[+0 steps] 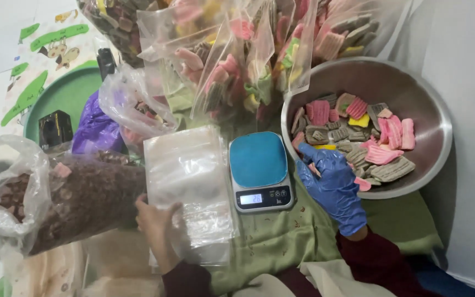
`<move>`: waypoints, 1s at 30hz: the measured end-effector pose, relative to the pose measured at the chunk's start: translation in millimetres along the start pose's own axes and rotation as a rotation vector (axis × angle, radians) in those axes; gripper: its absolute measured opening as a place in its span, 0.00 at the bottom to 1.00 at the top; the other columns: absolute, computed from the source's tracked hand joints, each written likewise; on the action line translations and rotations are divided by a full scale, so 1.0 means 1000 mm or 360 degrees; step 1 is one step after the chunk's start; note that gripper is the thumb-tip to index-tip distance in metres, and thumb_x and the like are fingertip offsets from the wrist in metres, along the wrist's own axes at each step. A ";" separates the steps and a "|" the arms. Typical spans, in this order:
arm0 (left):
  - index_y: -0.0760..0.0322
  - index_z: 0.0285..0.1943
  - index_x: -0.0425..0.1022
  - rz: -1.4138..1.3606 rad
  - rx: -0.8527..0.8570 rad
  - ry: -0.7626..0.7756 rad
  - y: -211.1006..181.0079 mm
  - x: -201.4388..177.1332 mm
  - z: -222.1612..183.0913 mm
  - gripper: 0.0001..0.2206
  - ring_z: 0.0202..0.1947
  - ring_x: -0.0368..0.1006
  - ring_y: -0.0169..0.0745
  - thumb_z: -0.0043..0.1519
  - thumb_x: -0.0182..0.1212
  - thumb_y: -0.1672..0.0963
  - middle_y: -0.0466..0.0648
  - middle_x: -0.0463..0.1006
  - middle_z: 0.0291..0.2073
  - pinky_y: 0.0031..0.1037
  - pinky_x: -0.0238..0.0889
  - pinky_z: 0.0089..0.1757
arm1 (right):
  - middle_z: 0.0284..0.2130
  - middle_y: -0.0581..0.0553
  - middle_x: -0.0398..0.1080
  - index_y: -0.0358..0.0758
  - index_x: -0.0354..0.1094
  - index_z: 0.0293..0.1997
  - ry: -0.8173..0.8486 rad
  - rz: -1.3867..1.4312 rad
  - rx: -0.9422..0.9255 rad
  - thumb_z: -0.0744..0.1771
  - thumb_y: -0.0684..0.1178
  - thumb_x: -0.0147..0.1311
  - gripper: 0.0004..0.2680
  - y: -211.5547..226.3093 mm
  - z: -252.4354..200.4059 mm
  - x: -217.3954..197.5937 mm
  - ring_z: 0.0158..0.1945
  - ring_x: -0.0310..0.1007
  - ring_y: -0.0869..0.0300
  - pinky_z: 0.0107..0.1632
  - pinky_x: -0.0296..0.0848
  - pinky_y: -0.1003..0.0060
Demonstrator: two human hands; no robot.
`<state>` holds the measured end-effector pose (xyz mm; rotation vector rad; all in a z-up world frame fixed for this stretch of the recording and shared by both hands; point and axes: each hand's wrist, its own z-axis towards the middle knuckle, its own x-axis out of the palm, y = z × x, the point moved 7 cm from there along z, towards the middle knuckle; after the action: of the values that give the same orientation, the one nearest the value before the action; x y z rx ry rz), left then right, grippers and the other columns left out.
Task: The person wearing blue gloves picks colorful, textured snack pieces from a metal bowl and places them into clear plastic bags positioned on a digital scale. The person seals the filled bags and sets them aside, repeating the process with new bags.
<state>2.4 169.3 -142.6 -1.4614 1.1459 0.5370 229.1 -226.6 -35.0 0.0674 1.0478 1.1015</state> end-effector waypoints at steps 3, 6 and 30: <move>0.57 0.41 0.86 -0.0286 0.0228 0.0034 0.016 -0.002 -0.007 0.12 0.33 0.74 0.39 0.52 0.71 0.51 0.47 0.79 0.29 0.31 0.64 0.40 | 0.40 0.41 0.76 0.36 0.72 0.60 -0.0016 0.0031 -0.0036 0.68 0.43 0.59 0.13 0.001 -0.005 0.004 0.41 0.74 0.51 0.55 0.72 0.54; 0.71 0.43 0.81 -0.0911 0.0196 0.0287 0.004 -0.023 -0.043 0.10 0.29 0.78 0.45 0.63 0.63 0.56 0.57 0.81 0.29 0.29 0.69 0.34 | 0.33 0.41 0.72 0.33 0.69 0.60 0.0105 0.0181 -0.0066 0.70 0.46 0.53 0.13 0.011 -0.008 0.012 0.35 0.72 0.54 0.41 0.81 0.63; 0.62 0.42 0.81 0.0000 0.0960 -0.0333 -0.018 -0.005 -0.155 0.12 0.32 0.80 0.42 0.62 0.65 0.50 0.47 0.84 0.33 0.36 0.71 0.37 | 0.31 0.41 0.79 0.40 0.54 0.75 0.1121 0.2137 0.1230 0.70 0.54 0.45 0.22 0.037 -0.091 0.126 0.27 0.80 0.58 0.34 0.82 0.67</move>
<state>-25.4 25.0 -90.8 -0.8634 1.0232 0.2951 144.1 -152.5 -148.7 1.2194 2.1382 1.8763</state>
